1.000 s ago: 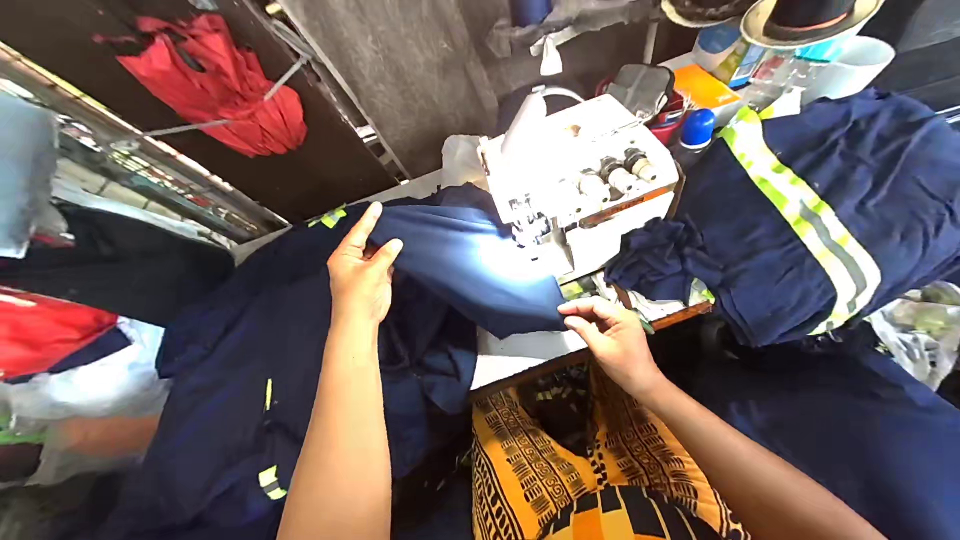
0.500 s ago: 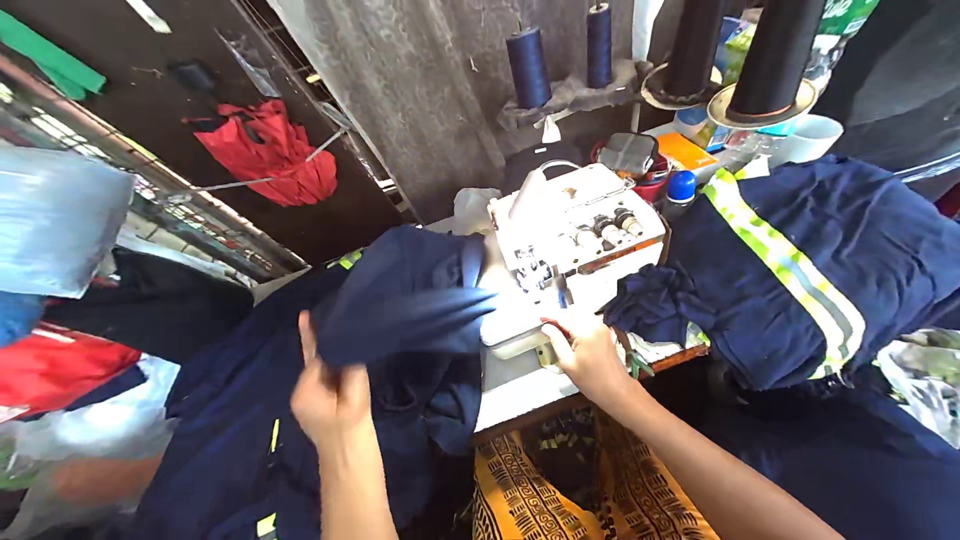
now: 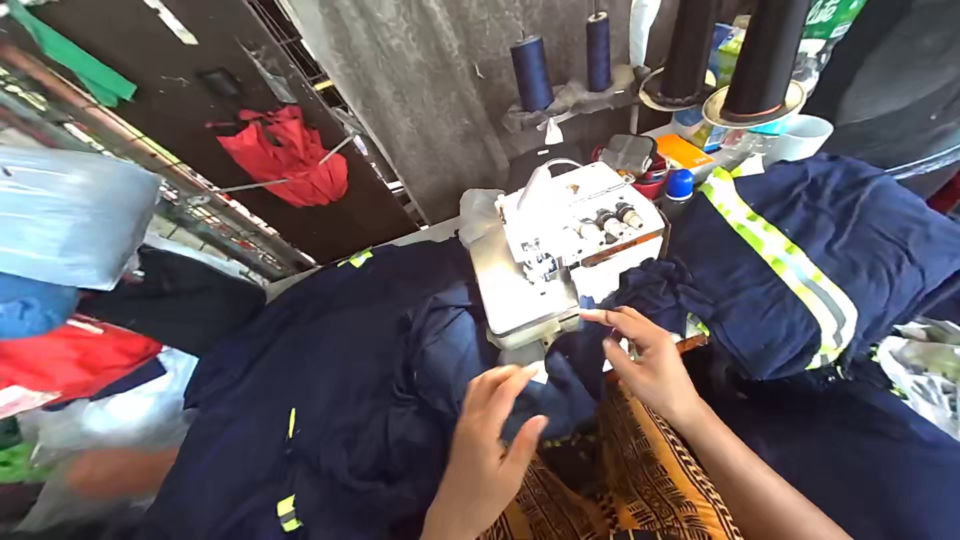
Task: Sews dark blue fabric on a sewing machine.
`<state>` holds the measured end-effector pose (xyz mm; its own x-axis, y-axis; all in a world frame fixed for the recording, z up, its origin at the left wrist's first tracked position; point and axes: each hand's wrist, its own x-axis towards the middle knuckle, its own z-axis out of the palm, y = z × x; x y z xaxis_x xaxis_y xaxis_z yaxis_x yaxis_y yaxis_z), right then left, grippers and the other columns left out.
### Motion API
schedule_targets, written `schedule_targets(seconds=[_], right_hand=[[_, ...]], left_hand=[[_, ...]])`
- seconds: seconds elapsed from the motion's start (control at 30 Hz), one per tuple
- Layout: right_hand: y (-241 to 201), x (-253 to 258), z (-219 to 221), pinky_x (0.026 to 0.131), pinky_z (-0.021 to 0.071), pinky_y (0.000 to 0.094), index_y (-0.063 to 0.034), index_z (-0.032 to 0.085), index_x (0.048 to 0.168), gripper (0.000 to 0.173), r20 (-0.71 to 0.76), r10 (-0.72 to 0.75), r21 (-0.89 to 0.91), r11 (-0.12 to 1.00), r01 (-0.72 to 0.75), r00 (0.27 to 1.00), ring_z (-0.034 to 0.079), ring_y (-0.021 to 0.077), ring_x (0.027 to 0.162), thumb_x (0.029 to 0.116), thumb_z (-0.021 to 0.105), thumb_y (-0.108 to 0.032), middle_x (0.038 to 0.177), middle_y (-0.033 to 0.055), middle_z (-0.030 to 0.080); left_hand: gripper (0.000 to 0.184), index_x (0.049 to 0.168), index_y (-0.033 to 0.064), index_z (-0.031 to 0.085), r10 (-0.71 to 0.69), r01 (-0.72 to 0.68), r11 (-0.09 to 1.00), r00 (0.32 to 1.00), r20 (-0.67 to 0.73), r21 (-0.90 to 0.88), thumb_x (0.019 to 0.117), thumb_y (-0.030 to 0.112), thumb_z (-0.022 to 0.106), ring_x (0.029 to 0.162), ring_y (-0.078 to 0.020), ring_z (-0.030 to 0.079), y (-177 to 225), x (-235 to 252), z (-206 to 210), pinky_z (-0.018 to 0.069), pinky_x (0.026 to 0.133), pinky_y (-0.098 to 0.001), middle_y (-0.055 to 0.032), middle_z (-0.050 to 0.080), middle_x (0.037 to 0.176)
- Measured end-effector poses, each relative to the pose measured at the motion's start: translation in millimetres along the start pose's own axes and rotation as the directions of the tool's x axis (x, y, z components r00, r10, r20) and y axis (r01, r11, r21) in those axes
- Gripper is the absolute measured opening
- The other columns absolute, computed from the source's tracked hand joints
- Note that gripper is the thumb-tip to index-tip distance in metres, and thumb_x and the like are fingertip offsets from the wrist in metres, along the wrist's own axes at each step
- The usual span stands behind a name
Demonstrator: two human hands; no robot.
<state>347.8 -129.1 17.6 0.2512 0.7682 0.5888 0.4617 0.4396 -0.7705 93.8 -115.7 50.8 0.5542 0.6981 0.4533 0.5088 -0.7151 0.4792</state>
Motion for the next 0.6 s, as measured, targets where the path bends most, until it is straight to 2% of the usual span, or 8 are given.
schedule_targets(seconds=[0.07, 0.13, 0.23, 0.3, 0.37, 0.47, 0.53, 0.6], right_hand=[[-16, 2, -18, 0.08, 0.0566, 0.0192, -0.0064, 0.075, 0.118, 0.028, -0.132, -0.088, 0.186, 0.976, 0.112, 0.987, 0.066, 0.0029, 0.095, 0.0968, 0.059, -0.012, 0.111, 0.0028, 0.073], [-24, 10, -46, 0.084, 0.0593, 0.0226, -0.0022, 0.072, 0.119, 0.024, -0.307, -0.134, 0.166, 0.967, 0.192, 0.942, 0.069, 0.0042, 0.096, 0.0969, 0.064, -0.007, 0.112, 0.0013, 0.074], [-19, 17, -89, 0.079, 0.059, 0.0182, 0.005, 0.051, 0.143, 0.055, -0.332, -0.061, 0.057, 0.995, 0.084, 0.941, 0.067, -0.0001, 0.086, 0.0909, 0.069, -0.002, 0.112, 0.0022, 0.071], [-11, 7, -92, 0.076, 0.06, 0.0206, 0.0041, 0.065, 0.127, 0.038, -0.254, 0.046, 0.08, 0.996, -0.026, 0.966, 0.069, 0.0026, 0.083, 0.0895, 0.07, 0.0, 0.112, 0.0057, 0.074], [-1, -4, -76, 0.071, 0.0599, 0.0197, -0.0012, 0.075, 0.107, 0.018, -0.178, 0.103, 0.098, 0.991, -0.086, 0.979, 0.069, 0.0019, 0.078, 0.0894, 0.072, -0.005, 0.101, 0.0028, 0.076], [13, -14, -35, 0.069, 0.0546, 0.0144, -0.0069, 0.077, 0.088, 0.016, -0.09, 0.205, 0.15, 0.97, -0.19, 0.975, 0.063, 0.0008, 0.082, 0.0813, 0.083, -0.02, 0.098, 0.0023, 0.067], [23, -16, -5, 0.077, 0.054, 0.0182, -0.0086, 0.071, 0.082, 0.015, 0.027, 0.31, 0.335, 0.893, -0.301, 0.95, 0.061, 0.0034, 0.095, 0.0812, 0.082, -0.019, 0.106, 0.0011, 0.064], [32, -18, 25, 0.078, 0.0569, 0.0262, -0.0083, 0.069, 0.084, 0.008, 0.151, 0.409, 0.568, 0.71, -0.417, 0.9, 0.065, 0.0065, 0.09, 0.0823, 0.077, -0.008, 0.097, -0.0003, 0.069]], left_hand=[[0.062, 0.142, 0.0149, 0.06, 0.052, -0.048, 0.999, 0.981, 0.187, -0.024, 0.0946, 0.055, 0.062, 0.134, -0.029, 0.054, -20, 12, 26, 0.0412, 0.112, -0.0572, -0.0078, 0.063, 0.138], [0.05, 0.124, 0.0128, 0.073, 0.001, -0.017, 0.999, 0.952, 0.306, 0.049, 0.0862, 0.046, 0.077, 0.119, -0.0349, 0.065, -50, 0, 38, 0.0439, 0.104, -0.0678, -0.0106, 0.072, 0.12], [0.02, 0.105, 0.0102, 0.078, 0.054, -0.069, 0.994, 0.985, 0.163, 0.085, 0.0922, 0.022, 0.068, 0.099, -0.0215, 0.074, -84, -30, 5, 0.0591, 0.092, -0.0463, -0.0049, 0.077, 0.102], [0.022, 0.109, 0.0041, 0.078, 0.006, -0.014, 0.998, 0.993, 0.12, 0.067, 0.0983, 0.014, 0.061, 0.097, -0.0167, 0.075, -83, -42, -46, 0.0605, 0.09, -0.0381, -0.0085, 0.078, 0.104], [0.023, 0.11, -0.0027, 0.075, -0.058, 0.052, 0.997, 0.992, 0.114, 0.047, 0.1005, 0.011, 0.06, 0.098, -0.0133, 0.074, -81, -43, -102, 0.0583, 0.092, -0.033, -0.0138, 0.077, 0.106], [0.03, 0.105, -0.0099, 0.071, -0.136, 0.13, 0.981, 0.99, 0.034, 0.144, 0.0995, 0.017, 0.06, 0.09, -0.0087, 0.07, -93, -33, -168, 0.0568, 0.086, -0.029, -0.017, 0.075, 0.099], [0.034, 0.108, -0.0092, 0.071, -0.297, 0.277, 0.926, 0.954, 0.041, 0.255, 0.0984, 0.021, 0.059, 0.092, -0.0186, 0.07, -102, -13, -192, 0.0557, 0.087, -0.0392, -0.0205, 0.073, 0.101], [0.034, 0.122, -0.0104, 0.066, -0.561, 0.494, 0.805, 0.815, 0.148, 0.327, 0.1044, 0.017, 0.056, 0.118, -0.0403, 0.062, -102, 22, -195, 0.0435, 0.106, -0.0563, -0.0317, 0.066, 0.121]])
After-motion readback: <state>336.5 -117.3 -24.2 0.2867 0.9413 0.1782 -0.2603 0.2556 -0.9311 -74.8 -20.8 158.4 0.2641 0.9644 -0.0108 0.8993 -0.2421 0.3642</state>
